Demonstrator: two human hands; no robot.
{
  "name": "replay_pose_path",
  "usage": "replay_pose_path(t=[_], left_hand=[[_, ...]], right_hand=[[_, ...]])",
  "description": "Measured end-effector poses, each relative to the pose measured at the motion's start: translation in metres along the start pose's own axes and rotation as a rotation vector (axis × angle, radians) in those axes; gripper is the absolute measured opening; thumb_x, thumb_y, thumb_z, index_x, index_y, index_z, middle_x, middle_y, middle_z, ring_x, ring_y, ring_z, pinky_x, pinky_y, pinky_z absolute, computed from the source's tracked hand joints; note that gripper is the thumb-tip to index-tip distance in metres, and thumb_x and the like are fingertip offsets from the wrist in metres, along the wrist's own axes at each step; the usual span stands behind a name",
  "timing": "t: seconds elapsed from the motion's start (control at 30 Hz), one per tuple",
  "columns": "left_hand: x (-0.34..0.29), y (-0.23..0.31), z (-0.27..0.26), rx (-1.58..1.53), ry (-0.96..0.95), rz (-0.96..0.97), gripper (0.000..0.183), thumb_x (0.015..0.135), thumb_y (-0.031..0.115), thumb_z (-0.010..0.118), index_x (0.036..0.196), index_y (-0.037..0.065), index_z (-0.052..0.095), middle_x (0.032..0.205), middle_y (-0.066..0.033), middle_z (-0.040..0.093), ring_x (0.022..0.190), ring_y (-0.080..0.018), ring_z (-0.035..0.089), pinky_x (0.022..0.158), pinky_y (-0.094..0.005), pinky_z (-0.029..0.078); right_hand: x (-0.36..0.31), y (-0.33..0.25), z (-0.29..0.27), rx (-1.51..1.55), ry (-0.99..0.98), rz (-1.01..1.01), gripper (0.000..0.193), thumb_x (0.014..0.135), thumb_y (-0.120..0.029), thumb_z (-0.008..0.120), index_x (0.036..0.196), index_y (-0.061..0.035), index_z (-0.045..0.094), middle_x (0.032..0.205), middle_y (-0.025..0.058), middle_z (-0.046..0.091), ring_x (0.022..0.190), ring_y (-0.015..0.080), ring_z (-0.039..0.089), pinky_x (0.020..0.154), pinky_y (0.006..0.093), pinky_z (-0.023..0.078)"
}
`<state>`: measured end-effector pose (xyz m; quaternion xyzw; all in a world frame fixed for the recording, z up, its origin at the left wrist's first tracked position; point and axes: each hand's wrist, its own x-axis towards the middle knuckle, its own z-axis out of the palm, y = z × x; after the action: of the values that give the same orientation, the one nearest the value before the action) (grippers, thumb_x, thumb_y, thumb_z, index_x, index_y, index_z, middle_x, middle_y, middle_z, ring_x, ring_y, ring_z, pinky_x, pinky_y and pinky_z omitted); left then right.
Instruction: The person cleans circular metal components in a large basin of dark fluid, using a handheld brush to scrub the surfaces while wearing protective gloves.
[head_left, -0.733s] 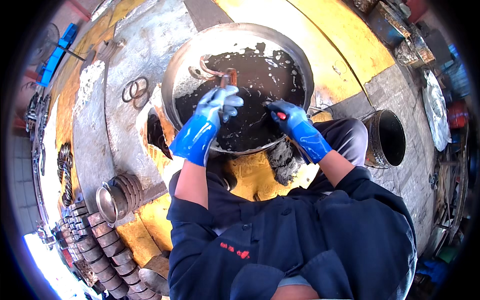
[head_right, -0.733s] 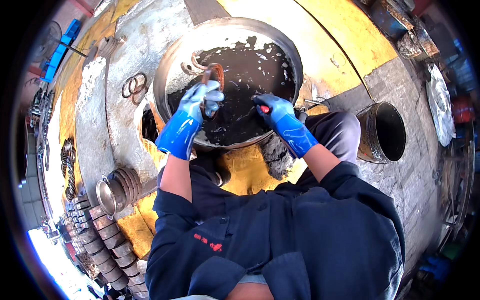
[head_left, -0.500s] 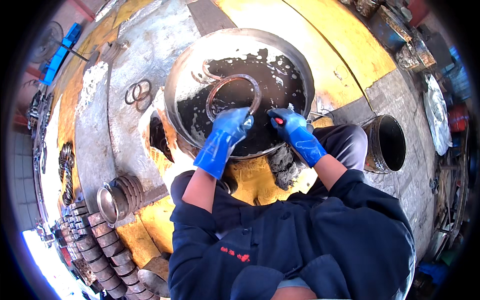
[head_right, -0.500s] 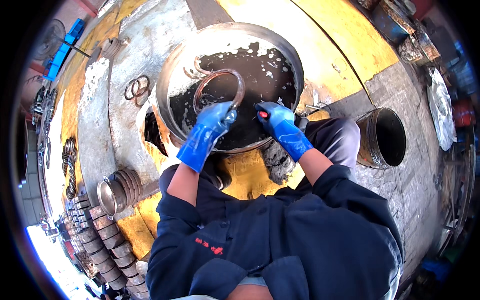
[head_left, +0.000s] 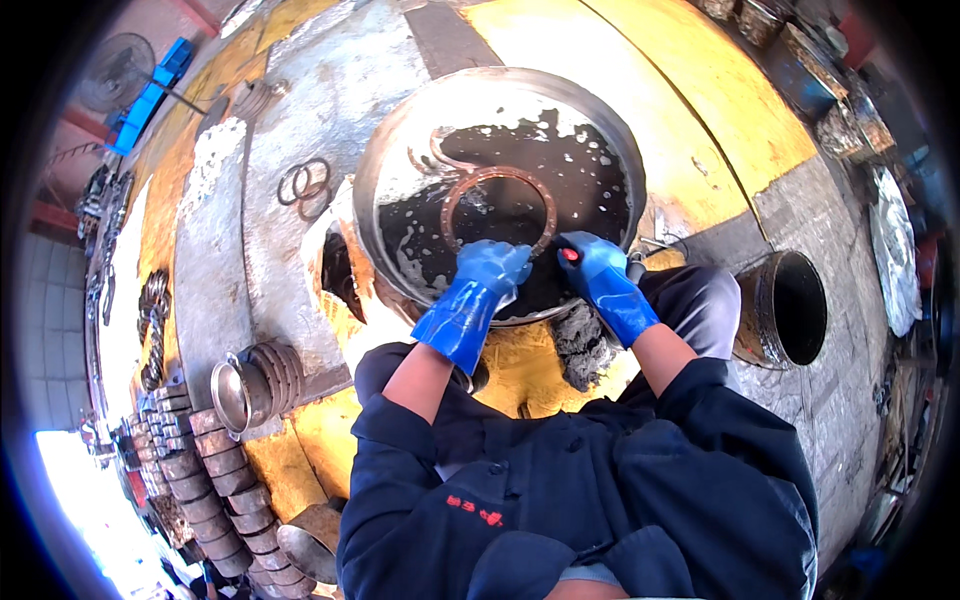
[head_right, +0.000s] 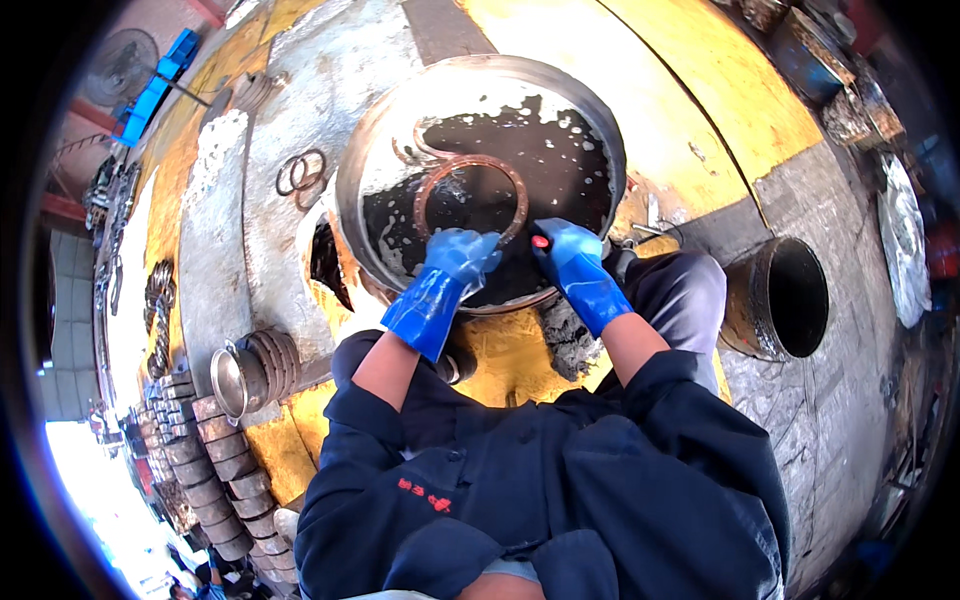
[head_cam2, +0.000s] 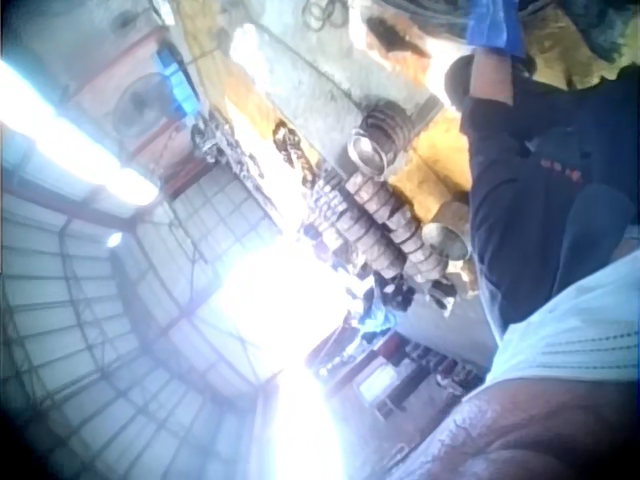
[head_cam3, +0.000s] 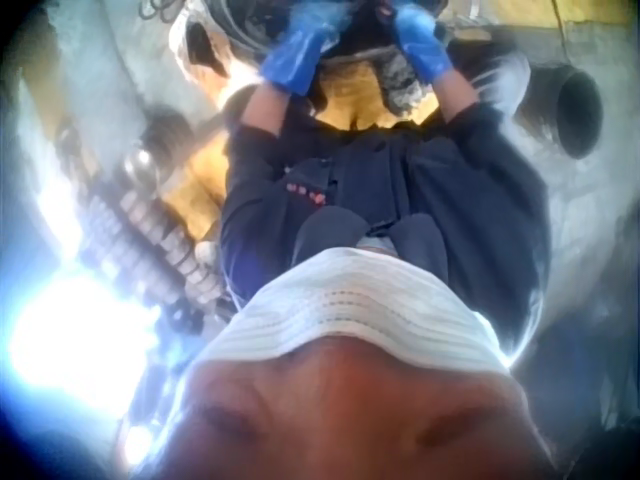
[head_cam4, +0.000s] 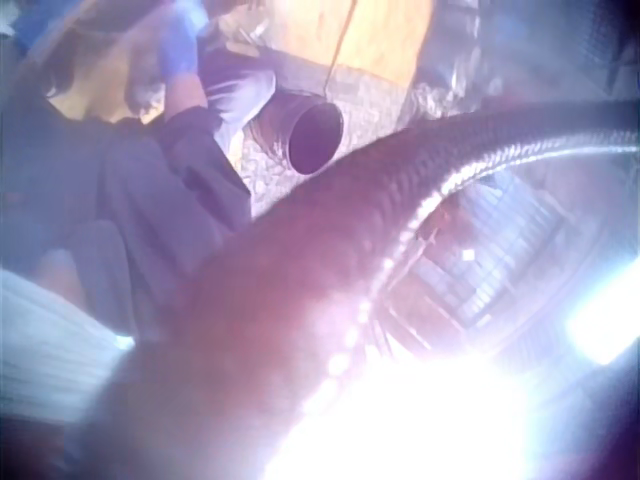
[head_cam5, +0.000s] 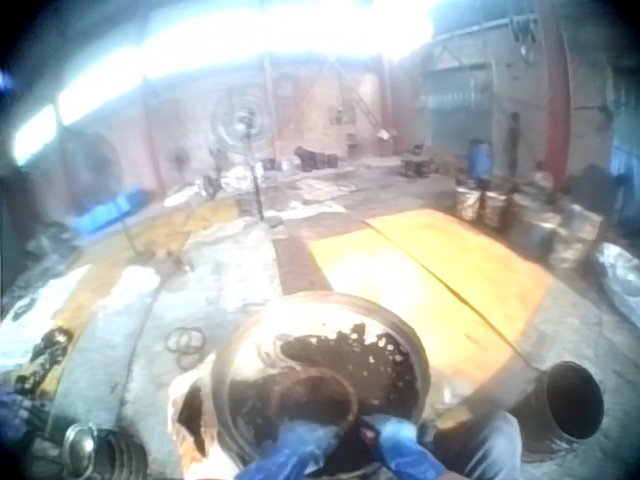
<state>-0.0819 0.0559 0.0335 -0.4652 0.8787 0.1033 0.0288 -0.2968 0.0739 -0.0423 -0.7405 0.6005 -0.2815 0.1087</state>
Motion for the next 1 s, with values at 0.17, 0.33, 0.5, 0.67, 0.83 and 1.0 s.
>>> replay_pose_path(t=[0.17,0.33,0.5,0.67,0.83,1.0], left_hand=[[-0.005,0.002,0.013,0.083,0.218,0.04,0.014,0.085,0.031,0.063,0.089,0.018,0.067,0.078,-0.0065,0.07,0.074,-0.0281,0.069,0.067,-0.042,0.054],[-0.007,-0.029,-0.039,0.242,0.015,-0.052,0.014,0.081,0.022,0.063,0.092,0.017,0.068,0.081,-0.0075,0.072,0.077,-0.0285,0.072,0.068,-0.0426,0.057],[-0.001,-0.167,-0.117,0.42,0.298,-0.508,0.025,0.084,0.016,0.059,0.108,0.009,0.065,0.095,-0.0149,0.071,0.086,-0.033,0.07,0.073,-0.0452,0.056],[0.019,-0.212,-0.134,0.207,0.676,-0.443,0.025,0.092,0.027,0.057,0.1,0.006,0.066,0.092,-0.019,0.069,0.084,-0.0362,0.067,0.074,-0.0474,0.052],[0.075,-0.186,-0.034,-0.29,0.47,-0.511,0.018,0.085,0.023,0.059,0.091,0.009,0.068,0.088,-0.021,0.067,0.08,-0.0386,0.065,0.074,-0.0441,0.051],[0.137,-0.182,0.006,-0.344,0.625,-0.679,0.039,0.087,0.037,0.059,0.096,0.0,0.07,0.098,-0.0269,0.067,0.096,-0.0403,0.066,0.081,-0.0445,0.052]], right_hand=[[-0.001,0.001,-0.003,0.017,-0.003,-0.008,0.024,0.08,-0.023,0.068,0.102,-0.0164,0.069,0.103,0.0084,0.069,0.094,0.0317,0.066,0.08,0.041,0.053],[-0.004,0.008,0.002,-0.021,0.022,-0.019,0.025,0.079,-0.022,0.069,0.103,-0.0168,0.068,0.103,0.0069,0.069,0.093,0.0301,0.066,0.078,0.0395,0.053],[-0.004,-0.006,0.004,0.034,0.027,-0.014,0.024,0.078,-0.021,0.069,0.101,-0.0167,0.068,0.1,0.0063,0.069,0.09,0.0299,0.067,0.075,0.0402,0.054],[-0.003,-0.004,-0.006,0.058,0.045,-0.011,0.019,0.077,-0.019,0.069,0.096,-0.0151,0.066,0.092,0.0081,0.067,0.084,0.0318,0.066,0.069,0.0424,0.052],[-0.004,-0.003,-0.009,0.013,0.013,-0.019,0.02,0.076,-0.018,0.069,0.095,-0.0139,0.066,0.089,0.0089,0.065,0.081,0.0327,0.065,0.068,0.0442,0.051],[-0.007,-0.012,-0.015,0.052,-0.032,0.014,0.023,0.074,-0.016,0.07,0.095,-0.0136,0.065,0.09,0.0099,0.065,0.082,0.0332,0.065,0.068,0.044,0.052]])
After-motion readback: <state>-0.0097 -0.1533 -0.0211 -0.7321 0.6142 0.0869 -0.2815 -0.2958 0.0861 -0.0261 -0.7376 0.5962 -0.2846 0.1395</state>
